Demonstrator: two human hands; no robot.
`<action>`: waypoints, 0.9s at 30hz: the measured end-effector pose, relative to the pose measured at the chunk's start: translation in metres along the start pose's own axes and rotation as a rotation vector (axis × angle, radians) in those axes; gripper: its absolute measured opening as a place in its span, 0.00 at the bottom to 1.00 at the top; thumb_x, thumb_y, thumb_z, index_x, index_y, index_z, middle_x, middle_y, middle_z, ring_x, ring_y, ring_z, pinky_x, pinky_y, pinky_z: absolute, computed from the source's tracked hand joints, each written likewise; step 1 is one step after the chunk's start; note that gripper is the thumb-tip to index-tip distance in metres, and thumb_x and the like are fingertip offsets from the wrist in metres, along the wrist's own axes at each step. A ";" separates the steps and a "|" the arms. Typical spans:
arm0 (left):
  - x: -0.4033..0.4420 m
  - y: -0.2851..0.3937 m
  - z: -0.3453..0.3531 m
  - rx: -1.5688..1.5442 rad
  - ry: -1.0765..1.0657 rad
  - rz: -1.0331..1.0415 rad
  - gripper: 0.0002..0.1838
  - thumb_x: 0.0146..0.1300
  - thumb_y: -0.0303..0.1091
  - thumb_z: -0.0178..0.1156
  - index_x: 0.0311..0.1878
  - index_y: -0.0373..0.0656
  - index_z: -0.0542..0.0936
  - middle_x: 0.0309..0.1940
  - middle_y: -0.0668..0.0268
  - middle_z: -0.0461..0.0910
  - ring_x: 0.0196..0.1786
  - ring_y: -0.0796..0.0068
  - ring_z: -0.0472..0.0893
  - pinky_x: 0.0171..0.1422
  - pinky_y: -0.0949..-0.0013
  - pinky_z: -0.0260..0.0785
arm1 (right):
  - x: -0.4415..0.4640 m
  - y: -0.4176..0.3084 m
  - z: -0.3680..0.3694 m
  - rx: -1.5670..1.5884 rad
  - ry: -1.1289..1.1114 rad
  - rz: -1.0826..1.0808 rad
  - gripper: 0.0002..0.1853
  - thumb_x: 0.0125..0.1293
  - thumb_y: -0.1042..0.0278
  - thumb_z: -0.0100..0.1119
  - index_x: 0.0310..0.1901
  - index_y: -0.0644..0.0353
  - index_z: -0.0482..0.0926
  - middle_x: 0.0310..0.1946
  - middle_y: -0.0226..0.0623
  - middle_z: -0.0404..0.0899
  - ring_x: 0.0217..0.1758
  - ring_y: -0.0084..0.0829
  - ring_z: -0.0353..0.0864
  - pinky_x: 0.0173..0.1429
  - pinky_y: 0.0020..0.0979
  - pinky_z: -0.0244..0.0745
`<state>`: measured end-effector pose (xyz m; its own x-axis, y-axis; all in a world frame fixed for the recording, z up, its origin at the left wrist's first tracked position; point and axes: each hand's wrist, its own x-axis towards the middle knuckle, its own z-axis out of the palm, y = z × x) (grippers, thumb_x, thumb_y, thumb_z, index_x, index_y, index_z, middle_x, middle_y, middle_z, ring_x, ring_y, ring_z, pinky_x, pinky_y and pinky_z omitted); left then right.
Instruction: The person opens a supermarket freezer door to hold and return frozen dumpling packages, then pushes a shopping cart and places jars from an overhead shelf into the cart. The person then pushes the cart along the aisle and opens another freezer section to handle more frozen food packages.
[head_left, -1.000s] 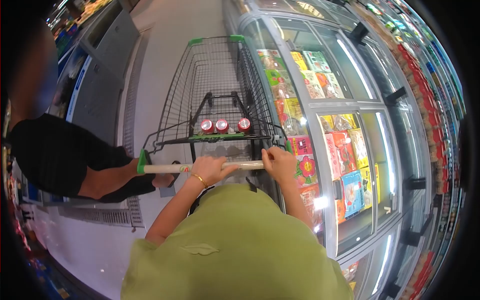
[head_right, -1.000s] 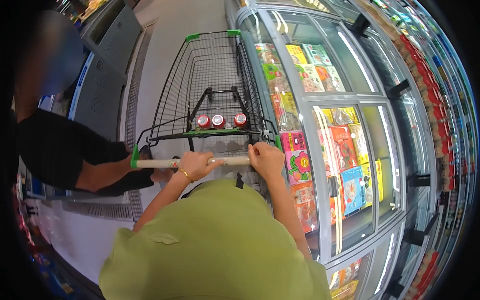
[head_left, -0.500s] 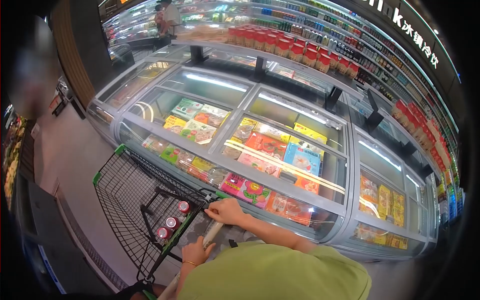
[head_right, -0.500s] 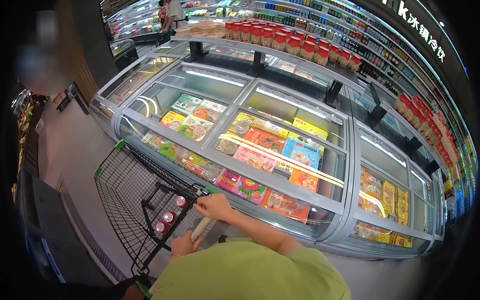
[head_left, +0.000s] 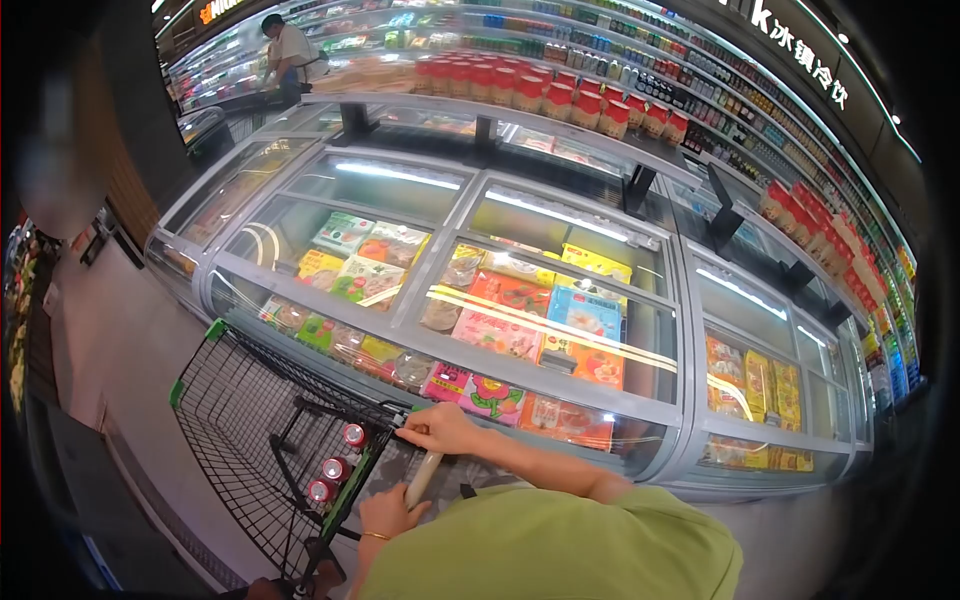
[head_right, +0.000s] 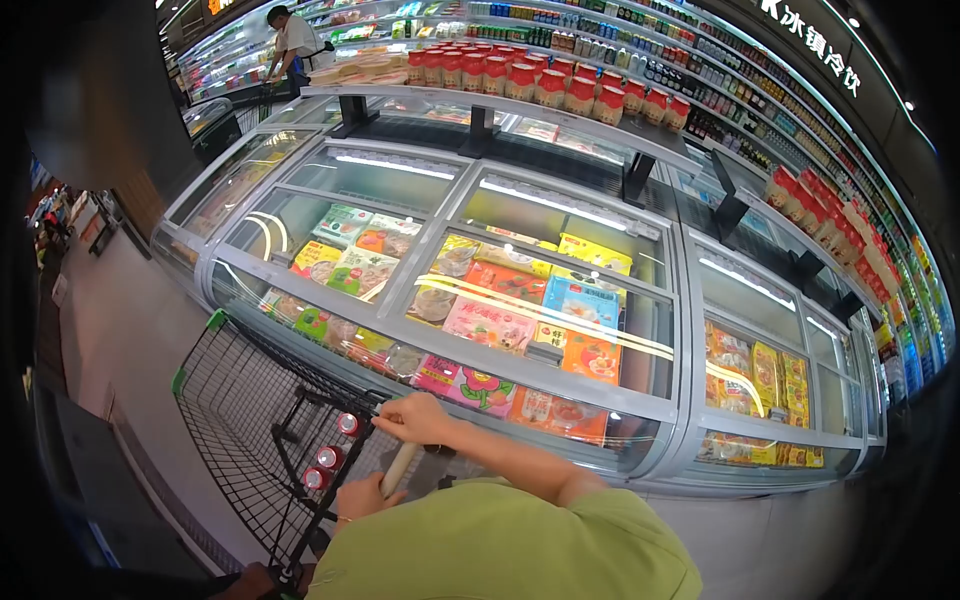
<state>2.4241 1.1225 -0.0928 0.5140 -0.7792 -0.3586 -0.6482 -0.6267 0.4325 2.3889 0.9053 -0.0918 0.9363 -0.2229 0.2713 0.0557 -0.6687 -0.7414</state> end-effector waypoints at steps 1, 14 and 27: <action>0.007 0.003 -0.005 0.001 -0.003 0.003 0.26 0.53 0.60 0.64 0.38 0.44 0.79 0.28 0.53 0.83 0.33 0.49 0.84 0.38 0.50 0.74 | 0.004 0.005 -0.012 0.006 -0.018 -0.024 0.15 0.62 0.54 0.62 0.25 0.55 0.81 0.16 0.35 0.77 0.19 0.38 0.77 0.24 0.36 0.69; 0.195 0.160 -0.136 0.143 -0.209 0.637 0.30 0.59 0.55 0.63 0.58 0.45 0.75 0.43 0.60 0.85 0.45 0.59 0.85 0.50 0.61 0.75 | 0.088 0.122 -0.410 -0.432 0.222 0.241 0.12 0.61 0.57 0.64 0.37 0.57 0.84 0.29 0.36 0.85 0.34 0.33 0.86 0.41 0.31 0.78; 0.547 0.497 -0.196 -0.090 0.388 1.055 0.50 0.55 0.44 0.67 0.73 0.36 0.49 0.71 0.44 0.56 0.72 0.47 0.60 0.73 0.56 0.57 | 0.193 0.316 -0.660 -0.161 0.972 0.360 0.55 0.50 0.45 0.73 0.71 0.67 0.53 0.63 0.55 0.67 0.64 0.42 0.73 0.62 0.39 0.70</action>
<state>2.4933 0.3830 0.0879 -0.1173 -0.8602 0.4962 -0.8270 0.3613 0.4308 2.3588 0.1830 0.1309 0.2029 -0.8536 0.4798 -0.2844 -0.5203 -0.8052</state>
